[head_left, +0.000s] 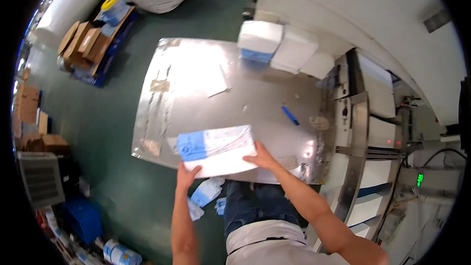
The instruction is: The person unpacks multiple packages of white paper products on a metal table. They remove the blue and white plastic wrappers from each stack, place the stacks on the table, and then gather the discarded wrappers into a pile on the floor.
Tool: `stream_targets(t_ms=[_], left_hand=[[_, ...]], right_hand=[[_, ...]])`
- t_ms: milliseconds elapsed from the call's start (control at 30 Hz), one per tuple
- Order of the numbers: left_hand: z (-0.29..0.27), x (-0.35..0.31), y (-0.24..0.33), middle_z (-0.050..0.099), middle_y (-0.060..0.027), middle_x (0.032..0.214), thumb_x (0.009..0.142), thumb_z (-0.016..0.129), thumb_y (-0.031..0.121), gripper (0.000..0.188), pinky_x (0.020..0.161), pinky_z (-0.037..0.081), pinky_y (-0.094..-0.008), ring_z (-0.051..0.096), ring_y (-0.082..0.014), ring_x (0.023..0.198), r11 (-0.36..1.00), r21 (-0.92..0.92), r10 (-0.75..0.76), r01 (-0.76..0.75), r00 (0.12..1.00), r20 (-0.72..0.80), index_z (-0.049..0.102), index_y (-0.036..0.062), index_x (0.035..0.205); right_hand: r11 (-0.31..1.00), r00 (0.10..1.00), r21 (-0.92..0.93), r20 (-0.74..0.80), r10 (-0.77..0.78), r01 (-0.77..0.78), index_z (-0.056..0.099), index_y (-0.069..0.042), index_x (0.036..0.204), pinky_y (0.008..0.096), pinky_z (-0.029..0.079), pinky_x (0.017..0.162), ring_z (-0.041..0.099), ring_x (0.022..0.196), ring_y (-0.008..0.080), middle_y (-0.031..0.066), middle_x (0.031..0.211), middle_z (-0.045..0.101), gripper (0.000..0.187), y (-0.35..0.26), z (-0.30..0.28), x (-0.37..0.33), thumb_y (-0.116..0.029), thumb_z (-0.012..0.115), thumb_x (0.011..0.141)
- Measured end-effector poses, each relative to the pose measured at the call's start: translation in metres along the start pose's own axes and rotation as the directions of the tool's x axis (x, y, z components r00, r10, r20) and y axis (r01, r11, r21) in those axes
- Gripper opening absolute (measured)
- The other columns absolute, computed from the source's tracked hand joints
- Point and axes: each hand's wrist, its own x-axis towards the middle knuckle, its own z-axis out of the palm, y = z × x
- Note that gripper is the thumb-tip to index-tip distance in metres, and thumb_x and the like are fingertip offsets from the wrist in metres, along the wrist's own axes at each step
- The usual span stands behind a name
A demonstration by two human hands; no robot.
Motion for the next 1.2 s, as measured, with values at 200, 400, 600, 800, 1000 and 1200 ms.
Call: stream_targets(t_ms=[200,400,600,800,1000,1200], left_hand=[[-0.004,-0.011,-0.033,0.064,-0.0186,0.131,0.102,0.065,0.025,0.054,0.100,0.050,-0.0362,0.062,-0.0254,0.118,0.997,-0.045,-0.068,0.060,0.978,-0.196,0.049,-0.0057,0.143],[-0.003,-0.060,-0.079,0.068,-0.0132,0.108,0.105,0.061,0.026,0.033,0.089,0.051,-0.0344,0.063,-0.0203,0.098,0.998,-0.027,-0.066,0.061,0.874,-0.481,0.065,-0.0044,0.116],[0.012,-0.153,-0.159,0.068,-0.0100,0.089,0.096,0.067,0.012,0.016,0.074,0.052,-0.0328,0.063,-0.0170,0.080,0.958,0.123,-0.186,0.261,0.885,-0.426,0.065,-0.0038,0.099],[0.015,-0.255,-0.205,0.076,-0.0199,0.096,0.096,0.067,0.039,0.041,0.079,0.056,-0.0445,0.072,-0.0326,0.089,0.748,0.474,-0.347,0.465,0.882,-0.318,0.075,0.0005,0.105],[0.034,-0.280,-0.203,0.076,-0.0203,0.097,0.096,0.068,0.033,0.035,0.082,0.055,-0.0436,0.072,-0.0319,0.088,0.738,0.444,-0.407,0.508,0.860,-0.309,0.074,0.0014,0.109],[0.053,-0.252,-0.162,0.075,-0.0214,0.106,0.099,0.067,0.030,0.037,0.089,0.054,-0.0420,0.071,-0.0338,0.097,0.801,0.402,-0.341,0.443,0.890,-0.303,0.071,-0.0034,0.114]], right_hand=[[0.974,0.857,-0.227,-0.505,-0.099,-0.021,0.074,-0.007,0.101,0.0427,0.055,0.075,0.073,0.083,0.0272,0.0132,0.087,0.074,0.028,-0.007,-0.172,0.036,-0.034,0.070,0.094],[0.576,0.767,-0.813,-0.419,-0.486,-0.080,0.070,-0.004,0.114,0.0461,0.054,0.094,0.064,0.110,0.0355,0.0142,0.116,0.069,0.025,-0.047,-0.381,0.122,-0.018,0.071,0.093],[0.392,0.849,-0.916,-0.275,-0.451,-0.088,0.070,-0.006,0.117,0.0446,0.054,0.098,0.062,0.114,0.0340,0.0131,0.120,0.066,0.030,-0.043,-0.436,0.191,-0.016,0.074,0.089],[0.316,0.854,-0.949,-0.161,-0.495,0.005,0.072,-0.005,0.102,0.0471,0.055,0.089,0.065,0.105,0.0342,0.0144,0.106,0.067,0.020,-0.020,-0.469,0.228,-0.017,0.075,0.086],[0.297,0.814,-0.934,-0.013,-0.581,0.196,0.070,-0.005,0.098,0.0460,0.055,0.084,0.065,0.101,0.0339,0.0138,0.101,0.067,0.014,-0.035,-0.476,0.222,-0.012,0.071,0.086],[0.106,0.754,-0.994,-0.085,-0.651,-0.021,0.066,-0.011,0.123,0.0452,0.055,0.091,0.065,0.111,0.0332,0.0128,0.114,0.068,0.034,-0.039,-0.458,0.222,-0.008,0.066,0.090]])
